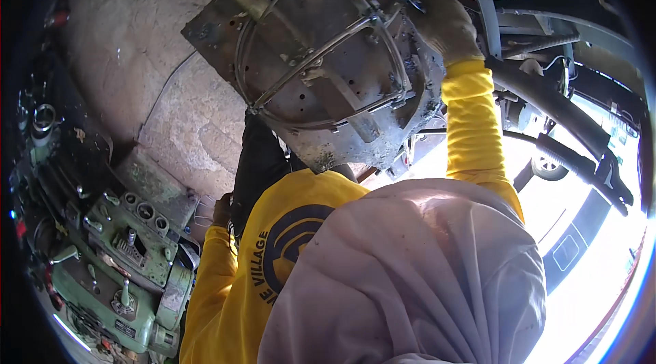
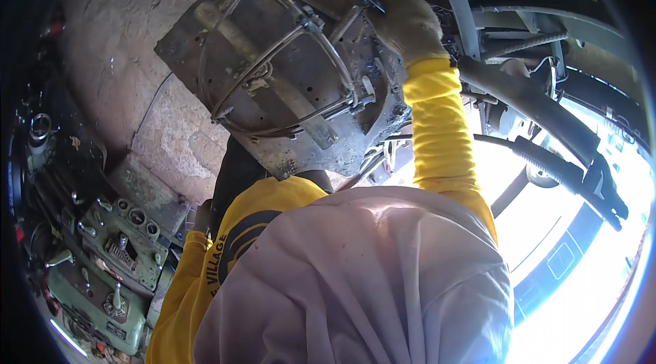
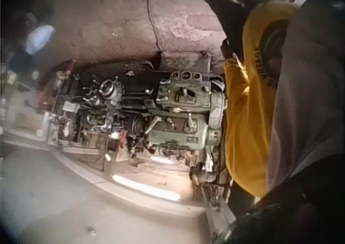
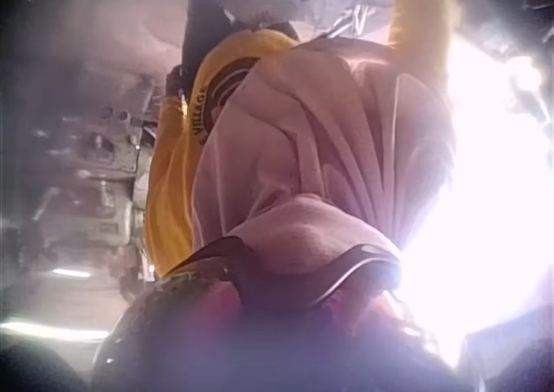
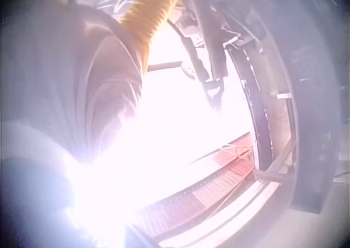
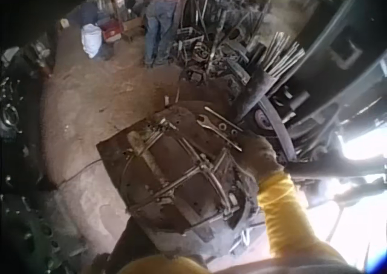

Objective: The person assembles a metal component by placing and tightening bolts into a metal frame using a wrench.

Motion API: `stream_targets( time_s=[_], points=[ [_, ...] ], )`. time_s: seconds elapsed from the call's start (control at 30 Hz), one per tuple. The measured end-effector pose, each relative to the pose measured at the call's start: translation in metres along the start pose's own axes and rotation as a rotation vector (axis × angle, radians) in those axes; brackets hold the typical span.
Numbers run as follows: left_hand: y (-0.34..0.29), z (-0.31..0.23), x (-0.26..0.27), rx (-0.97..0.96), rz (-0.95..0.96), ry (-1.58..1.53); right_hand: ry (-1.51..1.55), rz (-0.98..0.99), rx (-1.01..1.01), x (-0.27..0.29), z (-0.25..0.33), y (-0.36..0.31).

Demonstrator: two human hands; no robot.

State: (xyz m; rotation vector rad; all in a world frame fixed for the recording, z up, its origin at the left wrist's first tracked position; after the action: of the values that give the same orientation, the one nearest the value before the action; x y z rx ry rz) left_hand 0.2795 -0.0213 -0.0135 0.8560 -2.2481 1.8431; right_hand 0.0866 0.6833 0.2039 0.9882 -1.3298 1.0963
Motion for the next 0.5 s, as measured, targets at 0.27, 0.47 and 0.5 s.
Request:
stream_targets(
  time_s=[0.27, 0.47, 0.5],
  points=[
    [0.007, 0.01, 0.008, -0.182, -0.038, 0.043, -0.069, 0.069, 0.009, -0.001, 0.003, 0.024],
    [0.003, 0.008, 0.004, -0.105, -0.052, 0.065, -0.103, 0.079, 0.059, -0.002, -0.016, 0.014],
    [0.001, 0.009, 0.002, -0.061, -0.063, 0.049, 0.041, 0.008, 0.083, 0.015, -0.01, 0.004]
  ],
)
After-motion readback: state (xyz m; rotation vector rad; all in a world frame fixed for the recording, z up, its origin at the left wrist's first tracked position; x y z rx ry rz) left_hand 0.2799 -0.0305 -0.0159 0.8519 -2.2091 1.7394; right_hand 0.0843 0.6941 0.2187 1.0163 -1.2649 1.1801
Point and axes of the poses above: each hand's wrist, its own y-axis towards the middle knuckle, its own x-axis out of the back of the hand, z = x × y, the point moved 1 cm from there along y, towards the middle knuckle, and after that the axes turned 5 degrees about -y, right-handed, at the moved point
